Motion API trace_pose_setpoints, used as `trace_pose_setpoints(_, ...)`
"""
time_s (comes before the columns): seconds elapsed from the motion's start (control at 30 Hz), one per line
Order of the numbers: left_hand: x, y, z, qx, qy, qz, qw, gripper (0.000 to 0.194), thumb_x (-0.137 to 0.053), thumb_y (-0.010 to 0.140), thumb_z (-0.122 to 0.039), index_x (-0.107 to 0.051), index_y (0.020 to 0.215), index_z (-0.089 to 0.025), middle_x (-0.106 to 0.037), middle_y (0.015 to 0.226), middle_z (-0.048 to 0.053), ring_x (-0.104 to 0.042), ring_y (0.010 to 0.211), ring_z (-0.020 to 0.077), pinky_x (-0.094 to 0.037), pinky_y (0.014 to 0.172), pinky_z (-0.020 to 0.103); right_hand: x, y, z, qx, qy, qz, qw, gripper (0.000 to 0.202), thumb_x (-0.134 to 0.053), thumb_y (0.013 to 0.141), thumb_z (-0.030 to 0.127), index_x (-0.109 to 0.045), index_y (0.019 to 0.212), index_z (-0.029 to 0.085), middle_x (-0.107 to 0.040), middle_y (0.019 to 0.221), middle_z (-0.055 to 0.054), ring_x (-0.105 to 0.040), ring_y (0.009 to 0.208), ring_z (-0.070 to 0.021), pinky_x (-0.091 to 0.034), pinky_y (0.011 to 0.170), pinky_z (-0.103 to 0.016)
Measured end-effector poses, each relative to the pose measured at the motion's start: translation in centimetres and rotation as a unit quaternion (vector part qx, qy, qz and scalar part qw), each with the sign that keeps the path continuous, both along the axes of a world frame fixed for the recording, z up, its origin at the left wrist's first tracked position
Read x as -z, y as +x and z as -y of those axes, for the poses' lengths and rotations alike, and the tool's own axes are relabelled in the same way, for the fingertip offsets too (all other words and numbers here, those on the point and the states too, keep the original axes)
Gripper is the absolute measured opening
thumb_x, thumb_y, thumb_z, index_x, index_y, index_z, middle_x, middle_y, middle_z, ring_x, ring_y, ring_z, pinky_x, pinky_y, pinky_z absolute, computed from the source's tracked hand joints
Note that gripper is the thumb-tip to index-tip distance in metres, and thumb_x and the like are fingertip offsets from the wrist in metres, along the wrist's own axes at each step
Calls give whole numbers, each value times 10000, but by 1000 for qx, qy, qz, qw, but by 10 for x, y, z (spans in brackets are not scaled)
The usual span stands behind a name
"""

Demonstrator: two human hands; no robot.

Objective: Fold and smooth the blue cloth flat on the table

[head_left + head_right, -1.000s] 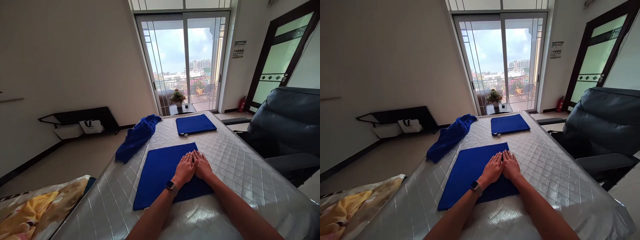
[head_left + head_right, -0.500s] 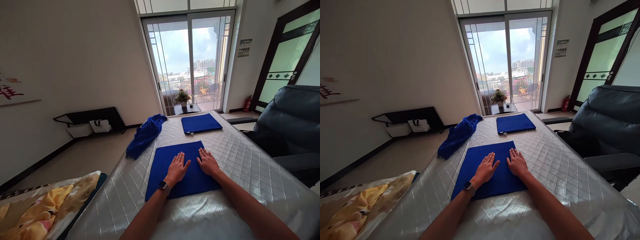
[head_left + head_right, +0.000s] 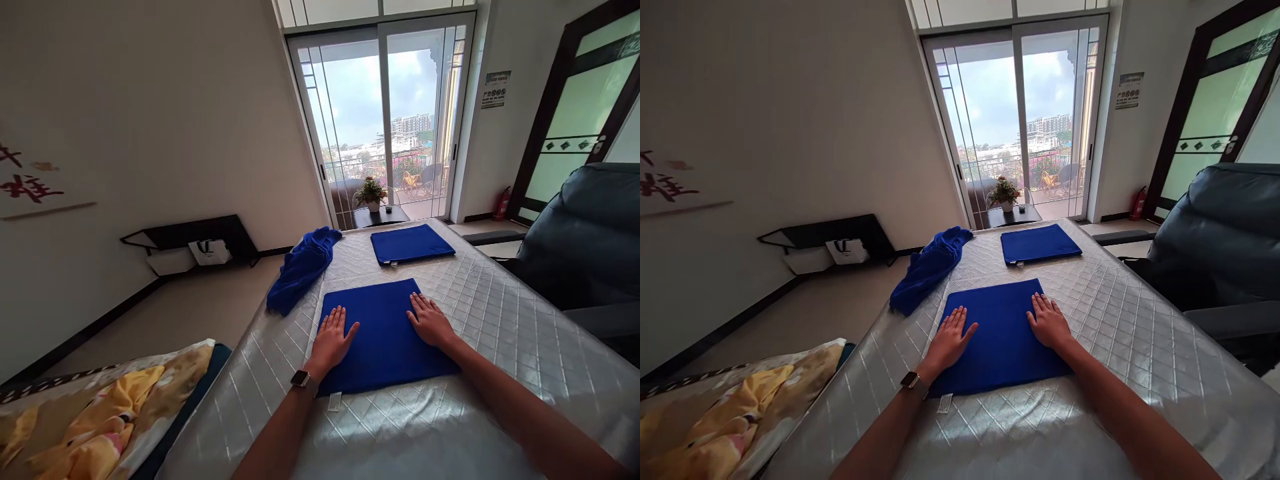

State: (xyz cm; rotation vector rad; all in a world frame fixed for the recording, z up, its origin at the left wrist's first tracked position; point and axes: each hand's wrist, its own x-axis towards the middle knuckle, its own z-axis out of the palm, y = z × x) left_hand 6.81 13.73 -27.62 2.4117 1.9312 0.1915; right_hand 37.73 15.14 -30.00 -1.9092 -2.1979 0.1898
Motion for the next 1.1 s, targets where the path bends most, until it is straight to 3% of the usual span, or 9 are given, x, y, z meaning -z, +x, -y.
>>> trace_pose_setpoints(0.27, 11, -13, -2, -15, 32, 12, 999, 832, -147, 1009, -680, -317, 1594, -114, -306, 1657, 141, -249, 1548, 269, -210, 1272, 466, -2, 2, -1, -1, -14, 20, 1000, 691, -181, 1047, 475, -220, 1630, 105, -190, 1697, -68, -121, 1571, -193, -96, 1265, -394)
trace_pose_setpoints(0.53, 9, -10, 0, -17, 34, 21, 999, 830, -167, 1012, -670, -309, 1594, -97, -290, 1661, 153, -243, 1551, 277, -214, 1269, 470, -7, 1, 0, -4, -26, 36, 999, 666, -191, 1058, 444, -213, 1629, 102, -177, 1698, -82, -101, 1573, -197, -105, 1263, -404)
trace_pose_setpoints(0.87, 5, -11, 0, -14, 25, 24, 999, 864, -160, 1002, -691, -328, 1581, -72, -272, 1664, 163, -244, 1551, 270, -194, 1272, 451, -32, 8, 25, -26, -36, 35, 998, 676, -205, 1064, 468, -240, 1619, 83, -195, 1689, -92, -136, 1568, -214, -147, 1266, -411)
trace_pose_setpoints(1.1, 18, -16, -9, -7, 45, 9, 999, 851, -178, 1006, -680, -345, 1573, -68, -309, 1650, 161, -273, 1542, 271, -217, 1267, 466, -21, 0, 42, -8, -43, 6, 999, 726, -161, 1061, 534, -185, 1628, 81, -134, 1697, -80, -77, 1574, -191, -97, 1275, -388)
